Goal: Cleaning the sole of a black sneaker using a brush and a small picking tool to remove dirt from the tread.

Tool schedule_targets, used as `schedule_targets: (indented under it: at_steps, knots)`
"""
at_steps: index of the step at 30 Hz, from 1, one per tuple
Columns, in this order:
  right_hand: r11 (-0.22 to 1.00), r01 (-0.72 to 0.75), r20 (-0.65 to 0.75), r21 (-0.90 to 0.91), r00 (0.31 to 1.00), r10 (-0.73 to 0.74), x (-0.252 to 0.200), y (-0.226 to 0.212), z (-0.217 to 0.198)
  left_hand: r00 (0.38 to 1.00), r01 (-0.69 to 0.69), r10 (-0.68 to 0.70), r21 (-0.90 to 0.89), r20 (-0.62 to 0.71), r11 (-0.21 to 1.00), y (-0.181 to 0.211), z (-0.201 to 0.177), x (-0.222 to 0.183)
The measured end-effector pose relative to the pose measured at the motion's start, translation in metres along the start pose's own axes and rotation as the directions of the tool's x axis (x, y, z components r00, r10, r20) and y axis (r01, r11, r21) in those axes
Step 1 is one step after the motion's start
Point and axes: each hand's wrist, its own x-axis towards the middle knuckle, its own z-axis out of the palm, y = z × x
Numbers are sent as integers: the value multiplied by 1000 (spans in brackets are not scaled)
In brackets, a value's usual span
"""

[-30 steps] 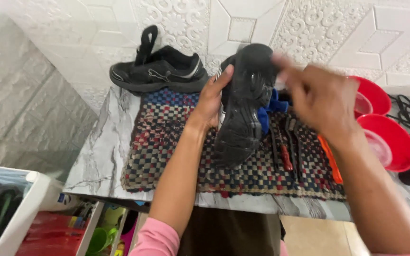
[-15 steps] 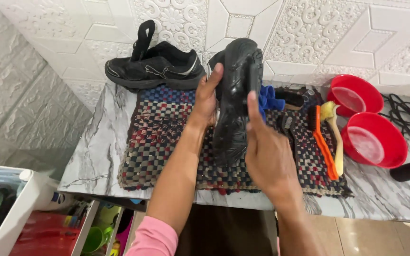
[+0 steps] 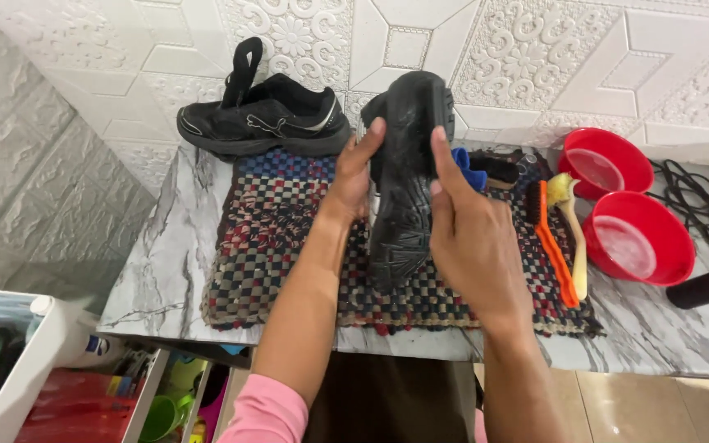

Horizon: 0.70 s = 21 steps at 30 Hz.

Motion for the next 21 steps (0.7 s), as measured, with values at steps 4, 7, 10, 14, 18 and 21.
schedule_targets:
  at_steps: [4,7,10,14,18,21]
  knots:
    - [995,-22,189,-98,981,40,-21,6,5,995,48,-46,-28,85,998,10,-11,2]
    - [957,122,14,-264,992,-122,-7,29,16,980,153,-145,-50,134,987,5,-11,-2]
    - [889,127,-119,-441,973,-198,11,28,12,986,120,-115,-35,123,992,5,-10,-4]
    - [932,-106,5,-346,993,115,-6,-2,4,990,55,-56,17,128,998,5,-18,0]
    - [955,-60,-20,-289,998,56,-9,-6,11,988,77,-71,-41,136,996,-2,-20,-1]
    - [956,77,-130,-283,984,-118,18,15,19,989,72,-73,15,125,997,2,-10,-2]
